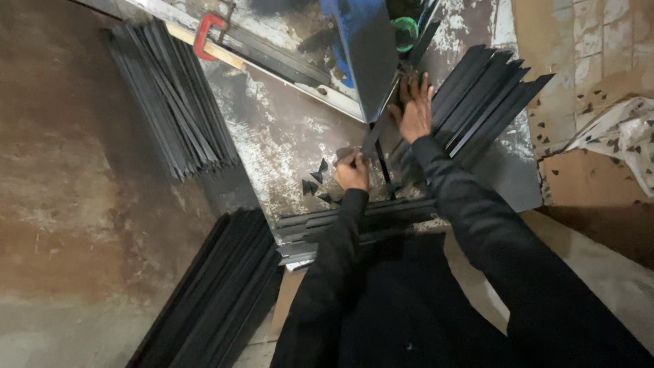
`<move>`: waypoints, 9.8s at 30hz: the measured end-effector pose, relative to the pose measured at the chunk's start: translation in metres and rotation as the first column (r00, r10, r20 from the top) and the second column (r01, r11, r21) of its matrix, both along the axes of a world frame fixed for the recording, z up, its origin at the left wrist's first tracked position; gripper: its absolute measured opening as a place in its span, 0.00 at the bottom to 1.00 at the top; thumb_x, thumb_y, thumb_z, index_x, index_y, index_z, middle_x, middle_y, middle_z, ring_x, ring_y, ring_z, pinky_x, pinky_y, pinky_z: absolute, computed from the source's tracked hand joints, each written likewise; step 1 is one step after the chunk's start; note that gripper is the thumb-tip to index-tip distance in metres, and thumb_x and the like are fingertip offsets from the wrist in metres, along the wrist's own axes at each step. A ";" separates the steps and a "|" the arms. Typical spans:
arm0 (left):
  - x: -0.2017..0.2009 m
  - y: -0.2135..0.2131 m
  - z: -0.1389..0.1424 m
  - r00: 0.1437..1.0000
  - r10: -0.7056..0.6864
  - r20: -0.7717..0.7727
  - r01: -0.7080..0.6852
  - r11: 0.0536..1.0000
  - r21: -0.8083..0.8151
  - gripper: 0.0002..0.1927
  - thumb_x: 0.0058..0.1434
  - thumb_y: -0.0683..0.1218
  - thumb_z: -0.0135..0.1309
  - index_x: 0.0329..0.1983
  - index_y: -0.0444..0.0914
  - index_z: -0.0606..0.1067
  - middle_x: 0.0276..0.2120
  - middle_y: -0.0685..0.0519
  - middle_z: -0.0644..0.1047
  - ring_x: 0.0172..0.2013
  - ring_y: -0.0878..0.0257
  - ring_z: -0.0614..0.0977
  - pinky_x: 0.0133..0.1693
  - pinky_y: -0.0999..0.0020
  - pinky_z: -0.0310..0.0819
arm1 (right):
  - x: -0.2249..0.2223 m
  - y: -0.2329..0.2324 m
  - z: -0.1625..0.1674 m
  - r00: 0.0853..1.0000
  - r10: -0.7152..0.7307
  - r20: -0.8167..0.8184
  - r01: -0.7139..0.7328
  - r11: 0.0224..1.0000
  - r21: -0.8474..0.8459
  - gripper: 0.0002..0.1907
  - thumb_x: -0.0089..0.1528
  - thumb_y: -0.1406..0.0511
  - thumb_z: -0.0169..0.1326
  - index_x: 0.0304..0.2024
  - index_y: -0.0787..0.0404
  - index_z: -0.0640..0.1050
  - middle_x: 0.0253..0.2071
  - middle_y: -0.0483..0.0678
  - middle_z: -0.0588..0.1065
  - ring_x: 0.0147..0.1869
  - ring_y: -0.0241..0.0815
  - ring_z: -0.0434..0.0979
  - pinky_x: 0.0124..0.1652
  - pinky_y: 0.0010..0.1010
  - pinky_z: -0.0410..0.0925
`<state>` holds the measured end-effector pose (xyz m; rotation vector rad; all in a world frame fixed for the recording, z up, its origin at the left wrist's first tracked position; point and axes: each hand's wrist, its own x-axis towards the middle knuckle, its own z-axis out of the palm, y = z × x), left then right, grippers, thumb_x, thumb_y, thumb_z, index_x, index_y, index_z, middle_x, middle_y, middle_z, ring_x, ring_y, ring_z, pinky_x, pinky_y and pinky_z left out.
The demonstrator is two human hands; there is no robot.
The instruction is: The person cuts dark moulding strips into angled corner pieces at a double mitre saw. They take long strips from piles, align each against the saw fence, operate the saw to cut mitred ends, and stack the cut corner pieces into piles on the worktable.
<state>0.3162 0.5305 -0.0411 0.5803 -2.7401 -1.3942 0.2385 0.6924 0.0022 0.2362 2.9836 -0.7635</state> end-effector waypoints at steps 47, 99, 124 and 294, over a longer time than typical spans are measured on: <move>0.146 -0.261 -0.011 0.966 -0.168 0.194 0.209 0.954 -0.214 0.08 0.60 0.45 0.63 0.38 0.35 0.79 0.33 0.44 0.81 0.32 0.51 0.86 0.34 0.60 0.81 | -0.141 0.050 -0.067 0.987 0.032 0.155 -0.052 0.990 0.128 0.75 0.52 0.33 0.71 0.86 0.54 0.46 0.86 0.60 0.41 0.87 0.65 0.34 0.77 0.70 0.33; 0.277 -0.349 0.022 0.764 -0.609 0.213 0.645 0.710 -0.283 0.17 0.61 0.37 0.52 0.53 0.37 0.79 0.45 0.43 0.80 0.40 0.47 0.84 0.38 0.56 0.79 | 0.156 0.101 -0.050 0.776 -0.465 -0.425 0.488 0.870 -0.061 0.27 0.64 0.58 0.74 0.59 0.67 0.81 0.40 0.51 0.80 0.52 0.55 0.78 0.52 0.50 0.67; 0.011 -0.034 -0.001 0.964 -0.192 0.183 0.170 0.977 0.130 0.11 0.63 0.50 0.61 0.39 0.38 0.85 0.28 0.46 0.84 0.30 0.53 0.86 0.38 0.60 0.79 | 0.033 -0.021 -0.011 0.999 -0.035 -0.013 0.035 0.999 -0.001 0.38 0.67 0.56 0.57 0.75 0.64 0.62 0.76 0.64 0.56 0.80 0.69 0.47 0.72 0.63 0.43; 0.065 -0.270 -0.016 0.762 -0.530 0.372 0.647 0.596 -0.476 0.26 0.62 0.40 0.48 0.65 0.45 0.73 0.58 0.46 0.74 0.54 0.46 0.75 0.46 0.50 0.74 | -0.058 -0.027 -0.047 0.878 -0.457 0.144 0.469 0.758 -0.453 0.44 0.63 0.70 0.59 0.80 0.51 0.61 0.73 0.55 0.70 0.75 0.57 0.69 0.68 0.37 0.65</move>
